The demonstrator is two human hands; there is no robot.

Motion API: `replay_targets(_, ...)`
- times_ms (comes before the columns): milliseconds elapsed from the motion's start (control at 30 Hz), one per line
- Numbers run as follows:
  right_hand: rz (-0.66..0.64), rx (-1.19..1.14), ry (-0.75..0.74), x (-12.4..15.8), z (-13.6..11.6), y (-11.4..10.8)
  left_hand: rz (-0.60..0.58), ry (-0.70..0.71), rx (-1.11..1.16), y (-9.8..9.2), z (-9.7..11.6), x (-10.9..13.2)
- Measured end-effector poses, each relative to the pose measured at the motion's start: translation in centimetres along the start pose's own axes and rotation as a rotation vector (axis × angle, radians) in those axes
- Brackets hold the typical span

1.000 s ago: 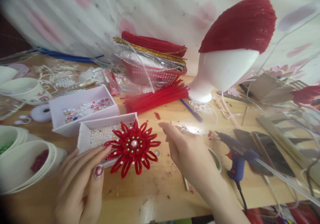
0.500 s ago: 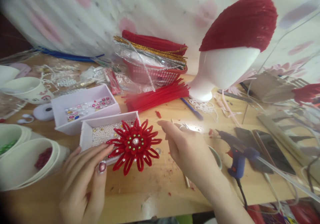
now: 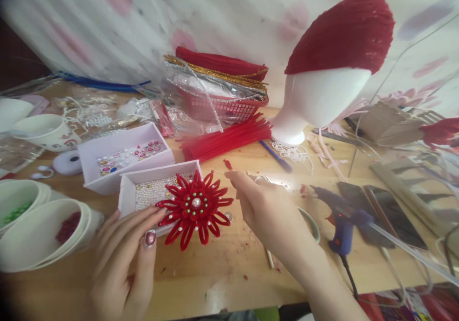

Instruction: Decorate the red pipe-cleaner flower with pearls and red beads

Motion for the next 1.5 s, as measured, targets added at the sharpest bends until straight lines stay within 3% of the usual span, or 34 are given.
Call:
replay_targets(300,0.058,-0.029,-0.02,0.9,0.5,-0.3,0.009,0.028,-0.003,0.0,0.0,0.0)
replay_targets(1100,0.049,-0.09,0.086,1.7,1.7,-0.5,0.031,0.025,0.003,0.0,0.0,0.0)
replay_targets(1500,0.017,-0.114,0.063,1.5,1.4,-0.3,0.028,0.025,-0.002,0.0,0.0,0.0)
Point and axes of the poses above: each hand's wrist, its own x-axis away from the middle knuckle, its own y-axis out of the palm, z = x × y, the point moved 5 cm from there along -x, towards the middle knuckle, and after that the axes turned 14 degrees about y, right-handed, at the moved point
